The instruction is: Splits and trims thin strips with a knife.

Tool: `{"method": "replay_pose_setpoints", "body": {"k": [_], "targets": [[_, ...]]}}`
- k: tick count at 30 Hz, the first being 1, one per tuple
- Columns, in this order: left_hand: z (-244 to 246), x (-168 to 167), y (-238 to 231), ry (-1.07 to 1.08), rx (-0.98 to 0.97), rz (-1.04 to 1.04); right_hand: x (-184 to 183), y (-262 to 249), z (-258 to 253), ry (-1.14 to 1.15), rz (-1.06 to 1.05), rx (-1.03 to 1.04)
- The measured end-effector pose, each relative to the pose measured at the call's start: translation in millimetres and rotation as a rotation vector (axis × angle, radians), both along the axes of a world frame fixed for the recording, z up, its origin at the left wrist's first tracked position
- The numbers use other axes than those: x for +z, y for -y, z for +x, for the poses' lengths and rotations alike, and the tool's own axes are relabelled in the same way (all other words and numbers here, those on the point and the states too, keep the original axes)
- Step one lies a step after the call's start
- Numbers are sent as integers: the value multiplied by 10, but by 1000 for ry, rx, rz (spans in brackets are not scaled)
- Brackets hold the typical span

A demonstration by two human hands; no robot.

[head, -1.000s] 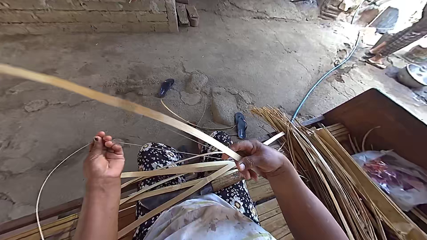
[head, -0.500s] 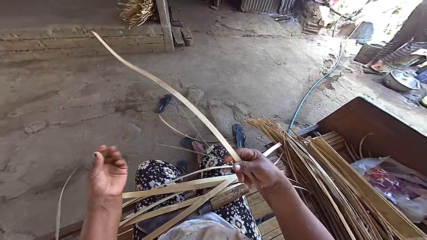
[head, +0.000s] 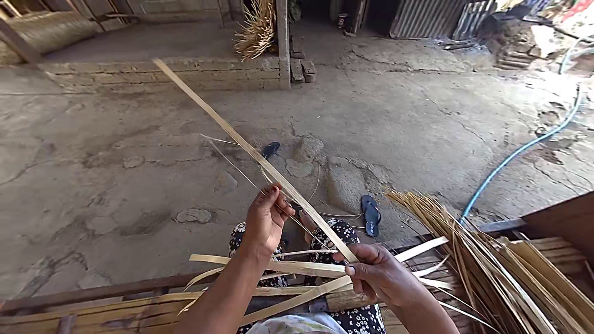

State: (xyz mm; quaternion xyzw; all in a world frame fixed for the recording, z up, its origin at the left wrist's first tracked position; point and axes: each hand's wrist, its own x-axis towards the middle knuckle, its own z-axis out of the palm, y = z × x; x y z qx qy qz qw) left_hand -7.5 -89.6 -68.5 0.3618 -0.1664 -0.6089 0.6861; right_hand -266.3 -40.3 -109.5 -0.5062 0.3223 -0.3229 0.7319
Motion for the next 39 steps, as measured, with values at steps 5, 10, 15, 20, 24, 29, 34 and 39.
{"method": "replay_pose_setpoints", "body": {"k": [5, 10, 15, 20, 24, 29, 34, 39], "targets": [[498, 48, 142, -75, 171, -48, -99, -51, -183, -44, -23, -6], [880, 51, 151, -50, 327, -100, -97, -72, -261, -48, -3, -85], [267, -253, -234, 125, -92, 123, 24, -24, -41, -53, 3, -162], [-351, -488, -568, 70, -456, 90, 43, -19, 216, -24, 17, -111], [-377, -510, -502, 287, -328, -78, 37, -44, 218, 50, 0, -63], [44, -484, -270, 325, -131, 0, -25, -48, -37, 76, -16, 97], [613, -503, -226, 270, 109, 45, -46, -79, -307, -78, -78, 133], [1477, -669, -385, 99, 413, 10, 73, -190, -677, -562, -196, -9]]}}
